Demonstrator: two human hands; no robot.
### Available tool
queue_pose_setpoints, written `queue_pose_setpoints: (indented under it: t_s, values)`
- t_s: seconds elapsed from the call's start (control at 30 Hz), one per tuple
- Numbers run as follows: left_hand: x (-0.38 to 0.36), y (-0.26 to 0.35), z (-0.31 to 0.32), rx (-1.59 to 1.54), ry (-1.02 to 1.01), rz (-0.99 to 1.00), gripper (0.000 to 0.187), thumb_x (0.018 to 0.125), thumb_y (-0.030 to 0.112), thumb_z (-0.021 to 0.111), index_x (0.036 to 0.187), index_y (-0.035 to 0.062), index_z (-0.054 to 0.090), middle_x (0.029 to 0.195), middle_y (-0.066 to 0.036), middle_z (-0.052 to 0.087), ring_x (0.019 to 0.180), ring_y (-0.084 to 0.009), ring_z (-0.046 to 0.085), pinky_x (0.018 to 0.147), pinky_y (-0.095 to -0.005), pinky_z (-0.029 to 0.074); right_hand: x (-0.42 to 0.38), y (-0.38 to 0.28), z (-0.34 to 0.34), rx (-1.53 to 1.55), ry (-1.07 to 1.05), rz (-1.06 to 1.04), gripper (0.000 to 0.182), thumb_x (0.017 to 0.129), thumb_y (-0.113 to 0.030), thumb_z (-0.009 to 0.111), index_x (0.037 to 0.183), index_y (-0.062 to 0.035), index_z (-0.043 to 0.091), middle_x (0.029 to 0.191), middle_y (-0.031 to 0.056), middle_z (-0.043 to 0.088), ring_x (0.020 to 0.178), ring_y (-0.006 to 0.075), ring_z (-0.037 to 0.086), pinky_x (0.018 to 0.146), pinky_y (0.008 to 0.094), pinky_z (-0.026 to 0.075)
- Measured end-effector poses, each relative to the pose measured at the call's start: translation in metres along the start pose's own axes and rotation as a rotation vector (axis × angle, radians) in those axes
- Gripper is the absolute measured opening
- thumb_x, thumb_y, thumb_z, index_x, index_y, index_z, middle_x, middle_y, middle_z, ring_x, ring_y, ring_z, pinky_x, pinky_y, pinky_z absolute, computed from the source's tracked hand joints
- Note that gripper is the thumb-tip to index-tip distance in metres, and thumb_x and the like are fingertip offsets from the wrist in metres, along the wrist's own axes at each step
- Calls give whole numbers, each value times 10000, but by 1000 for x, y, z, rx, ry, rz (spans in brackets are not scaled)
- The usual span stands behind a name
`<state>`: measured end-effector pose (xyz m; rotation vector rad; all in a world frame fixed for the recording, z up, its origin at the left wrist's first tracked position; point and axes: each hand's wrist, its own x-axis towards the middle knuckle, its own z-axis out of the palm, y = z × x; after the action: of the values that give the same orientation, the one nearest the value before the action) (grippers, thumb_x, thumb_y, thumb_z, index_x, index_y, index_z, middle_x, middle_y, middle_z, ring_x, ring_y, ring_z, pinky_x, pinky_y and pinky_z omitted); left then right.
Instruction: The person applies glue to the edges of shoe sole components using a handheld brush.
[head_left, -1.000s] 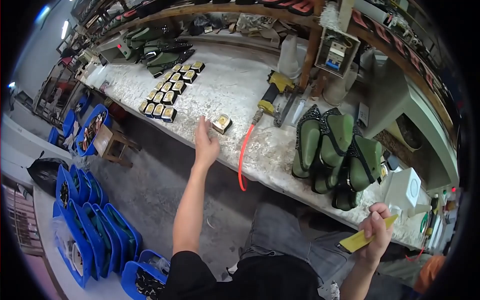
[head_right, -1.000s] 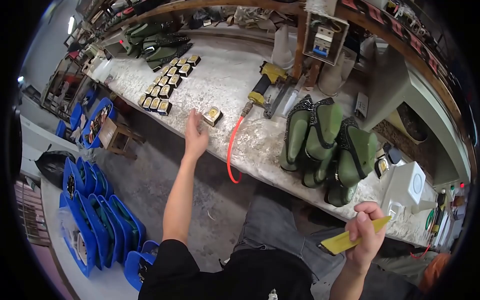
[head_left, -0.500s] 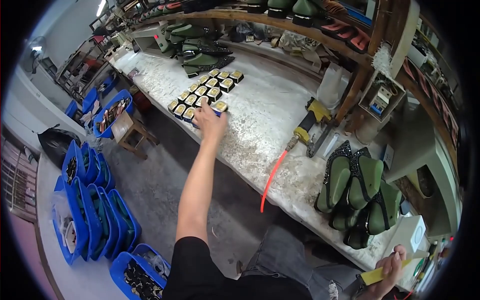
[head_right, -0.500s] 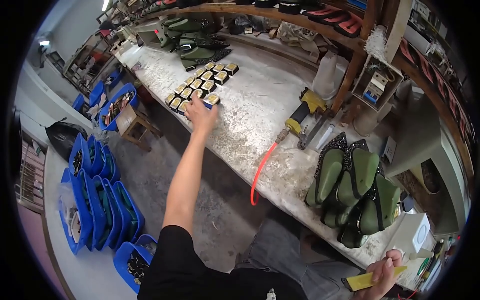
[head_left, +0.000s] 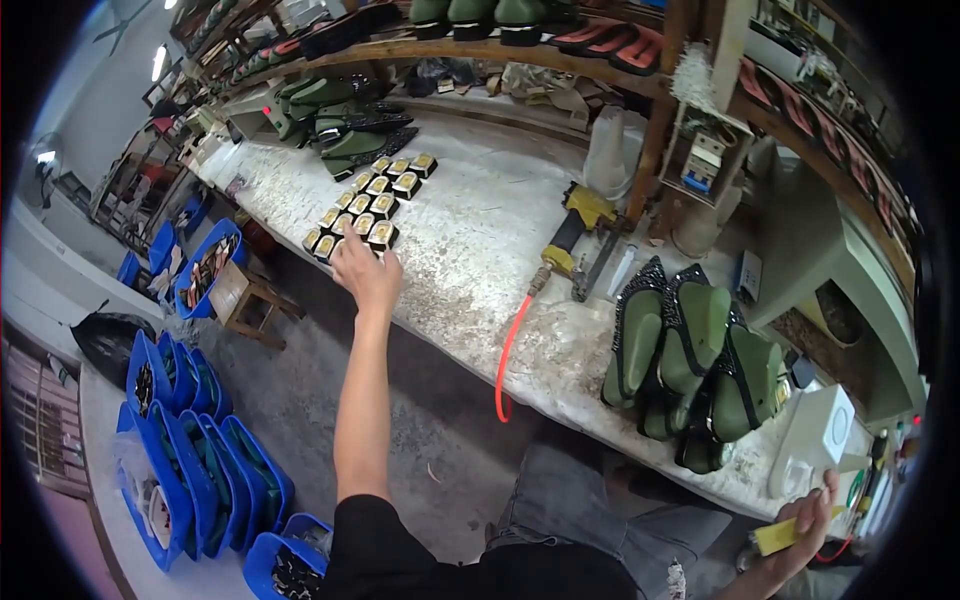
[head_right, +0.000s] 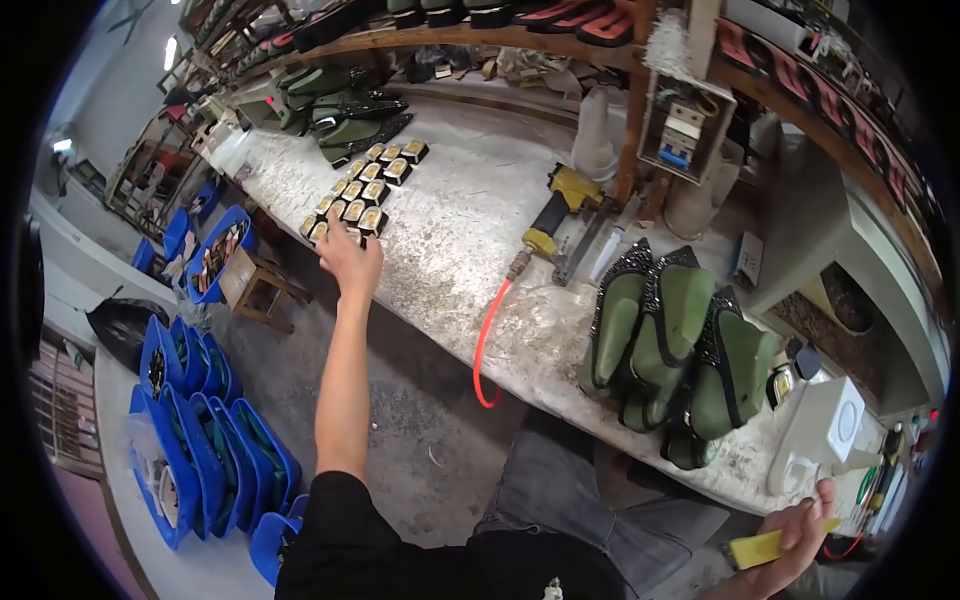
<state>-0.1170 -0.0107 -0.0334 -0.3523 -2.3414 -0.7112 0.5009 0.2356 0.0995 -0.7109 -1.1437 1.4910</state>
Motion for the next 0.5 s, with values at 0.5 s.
queue_pose_setpoints:
  t_s: [0.5]
  values:
    - [-314, 400, -185, -1324, -699, 668, 443, 783, -105, 572, 1225, -84, 578, 1119, -203, 645, 953, -314, 606, 854, -369, 507, -22, -37, -102, 493, 76, -71, 234, 1072, -294, 493, 1053, -81, 588, 895, 39, 639, 465, 19, 466, 367, 145, 355]
